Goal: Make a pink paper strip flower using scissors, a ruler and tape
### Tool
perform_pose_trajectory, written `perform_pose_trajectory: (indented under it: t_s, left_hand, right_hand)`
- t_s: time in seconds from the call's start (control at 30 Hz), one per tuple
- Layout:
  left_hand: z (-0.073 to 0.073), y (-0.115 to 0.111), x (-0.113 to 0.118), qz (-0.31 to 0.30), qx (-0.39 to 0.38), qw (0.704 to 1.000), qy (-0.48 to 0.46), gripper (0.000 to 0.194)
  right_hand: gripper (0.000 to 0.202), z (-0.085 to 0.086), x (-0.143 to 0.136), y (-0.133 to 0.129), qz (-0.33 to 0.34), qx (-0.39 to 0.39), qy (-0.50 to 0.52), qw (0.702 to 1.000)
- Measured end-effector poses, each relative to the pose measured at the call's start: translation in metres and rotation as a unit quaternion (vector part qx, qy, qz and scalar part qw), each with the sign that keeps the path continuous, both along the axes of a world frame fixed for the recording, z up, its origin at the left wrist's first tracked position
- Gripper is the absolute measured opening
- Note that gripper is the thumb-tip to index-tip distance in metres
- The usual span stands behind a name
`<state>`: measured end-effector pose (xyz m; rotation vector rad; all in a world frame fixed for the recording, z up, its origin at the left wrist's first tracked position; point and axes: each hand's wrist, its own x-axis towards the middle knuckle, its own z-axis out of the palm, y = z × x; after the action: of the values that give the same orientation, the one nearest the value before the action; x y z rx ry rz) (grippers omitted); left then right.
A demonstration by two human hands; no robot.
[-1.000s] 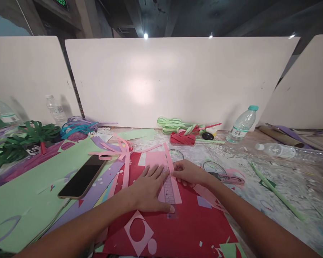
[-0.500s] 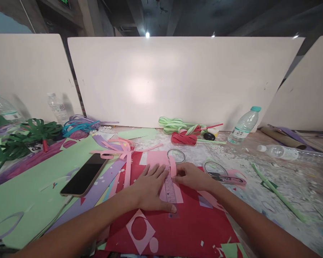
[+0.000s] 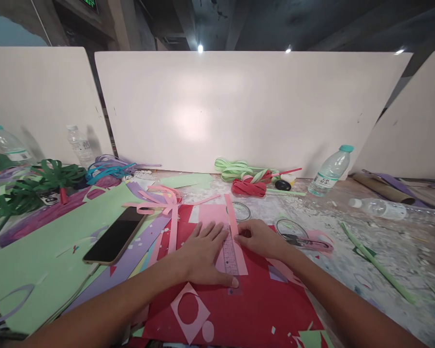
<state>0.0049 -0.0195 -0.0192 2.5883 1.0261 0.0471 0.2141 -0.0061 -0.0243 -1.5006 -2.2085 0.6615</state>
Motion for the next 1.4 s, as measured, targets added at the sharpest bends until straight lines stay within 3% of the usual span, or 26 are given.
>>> perform_pose_trajectory:
  t_s: [0.3, 0.73, 0.97, 1.13, 1.3, 1.4]
  left_hand:
    - [0.002, 0.000, 0.000, 0.001, 0.001, 1.000, 0.009, 0.112]
    - [0.001, -0.001, 0.004, 0.013, 0.015, 1.000, 0.006, 0.107]
    - [-0.002, 0.001, 0.004, 0.008, 0.020, 1.000, 0.020, 0.103]
    - [-0.001, 0.002, 0.003, 0.000, 0.012, 1.000, 0.011, 0.104]
    - [0.000, 0.001, 0.005, 0.012, 0.010, 1.000, 0.023, 0.111]
    - [0.000, 0.000, 0.005, 0.011, 0.023, 0.999, 0.032, 0.107]
  right_hand:
    - [0.020, 0.002, 0.000, -0.001, 0.024, -0.009, 0.019, 0.999]
    - [0.018, -0.007, -0.003, -0.011, -0.001, 0.046, 0.010, 0.999]
    - [0.023, 0.003, -0.002, -0.015, 0.037, -0.046, 0.082, 0.995]
    - [0.018, 0.009, 0.000, -0.014, 0.030, -0.034, 0.037, 0.998]
    - [0.018, 0.012, 0.004, -0.017, 0.094, -0.059, 0.046, 0.993]
    - [0.015, 0.012, 0.005, -0.019, 0.090, -0.067, 0.059, 0.992]
